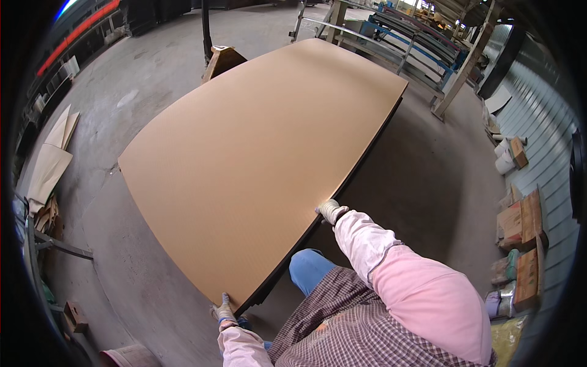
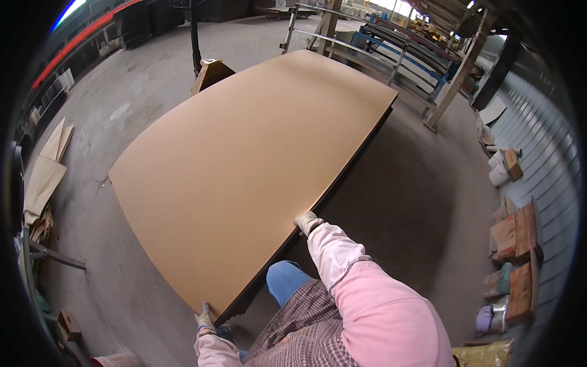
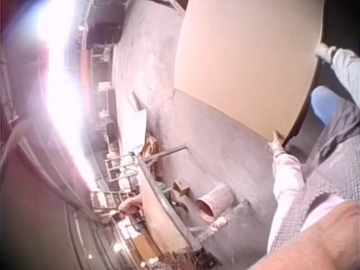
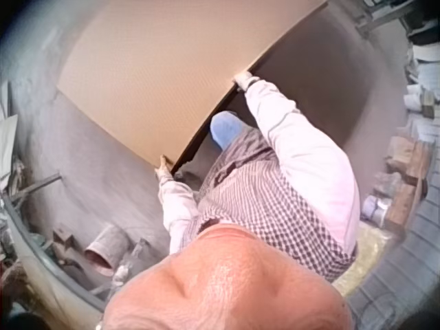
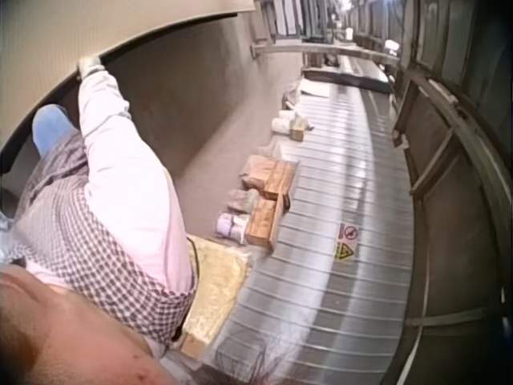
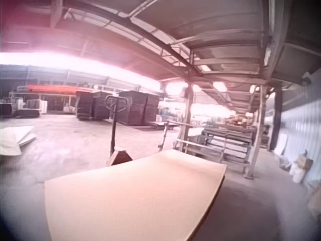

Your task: Picking up large cardboard sheets from a pallet and stacking them on a nearby work surface.

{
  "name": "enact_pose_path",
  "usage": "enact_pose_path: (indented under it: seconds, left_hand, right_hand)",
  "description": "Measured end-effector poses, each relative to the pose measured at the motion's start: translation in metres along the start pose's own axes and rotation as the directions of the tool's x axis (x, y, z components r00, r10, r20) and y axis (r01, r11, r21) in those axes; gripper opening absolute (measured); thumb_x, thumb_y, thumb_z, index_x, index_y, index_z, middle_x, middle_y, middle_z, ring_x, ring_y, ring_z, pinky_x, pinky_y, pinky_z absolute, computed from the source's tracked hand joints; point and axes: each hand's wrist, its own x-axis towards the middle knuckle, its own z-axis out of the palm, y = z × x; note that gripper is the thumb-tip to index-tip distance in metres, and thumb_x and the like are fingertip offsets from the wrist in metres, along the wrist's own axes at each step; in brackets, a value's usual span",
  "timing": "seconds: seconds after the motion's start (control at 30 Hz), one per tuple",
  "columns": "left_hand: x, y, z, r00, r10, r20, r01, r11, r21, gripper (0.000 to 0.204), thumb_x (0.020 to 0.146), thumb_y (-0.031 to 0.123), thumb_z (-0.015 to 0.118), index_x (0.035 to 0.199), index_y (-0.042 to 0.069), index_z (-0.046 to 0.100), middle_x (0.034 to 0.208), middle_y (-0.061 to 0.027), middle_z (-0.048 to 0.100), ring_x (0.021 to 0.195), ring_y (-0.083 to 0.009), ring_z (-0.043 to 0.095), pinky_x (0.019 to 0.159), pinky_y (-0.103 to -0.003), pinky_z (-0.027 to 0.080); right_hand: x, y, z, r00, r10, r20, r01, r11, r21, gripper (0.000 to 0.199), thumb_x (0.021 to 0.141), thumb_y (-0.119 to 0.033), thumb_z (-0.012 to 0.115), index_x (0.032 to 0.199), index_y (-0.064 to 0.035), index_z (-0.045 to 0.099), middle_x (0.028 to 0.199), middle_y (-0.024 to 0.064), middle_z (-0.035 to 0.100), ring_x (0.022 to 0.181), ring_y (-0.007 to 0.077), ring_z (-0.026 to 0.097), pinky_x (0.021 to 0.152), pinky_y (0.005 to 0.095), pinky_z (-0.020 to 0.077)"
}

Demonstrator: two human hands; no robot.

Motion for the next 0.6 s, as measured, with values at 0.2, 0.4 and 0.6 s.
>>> enact_pose_path:
  seconds: [0.2, 0.4, 0.6]
  left_hand:
    - [-0.022, 0.026, 0.005, 0.998, -0.067, -0.002, 0.067, 0.995, 0.069, 0.097, 0.05, 0.051, 0.071, 0.121, -0.002, 0.03, 0.122, -0.0186, 0.034, 0.111, -0.0311, 0.035, 0.093, -0.036, 0.03]
    - [-0.02, 0.013, -0.043, 0.967, 0.174, -0.185, -0.141, 0.973, 0.181, 0.106, 0.059, 0.047, 0.066, 0.127, -0.003, 0.003, 0.132, -0.0204, 0.008, 0.124, -0.0293, 0.006, 0.101, -0.034, 0.008]
    - [-0.063, 0.039, -0.207, 0.946, -0.322, 0.023, 0.116, 0.272, -0.955, 0.088, 0.063, 0.061, 0.054, 0.124, 0.004, 0.025, 0.127, -0.0135, 0.028, 0.117, -0.0283, 0.028, 0.091, -0.039, 0.028]
  right_hand:
    - [0.015, 0.002, -0.008, 0.984, 0.167, -0.063, -0.156, 0.976, 0.154, 0.03, 0.07, -0.023, 0.063, 0.091, -0.0038, 0.053, 0.087, 0.0118, 0.056, 0.059, 0.0241, 0.056, 0.041, 0.0334, 0.0473]
    - [-0.006, 0.009, 0.017, 0.967, -0.253, 0.027, 0.251, 0.966, 0.068, 0.029, 0.073, -0.026, 0.052, 0.097, -0.0076, 0.052, 0.089, 0.0115, 0.054, 0.077, 0.0234, 0.055, 0.063, 0.0376, 0.0462]
    - [-0.041, 0.038, 0.011, 0.895, -0.442, -0.063, 0.444, 0.866, 0.231, 0.018, 0.069, -0.007, 0.062, 0.085, -0.0038, 0.054, 0.061, 0.0032, 0.052, 0.053, 0.0128, 0.051, 0.045, 0.0227, 0.042]
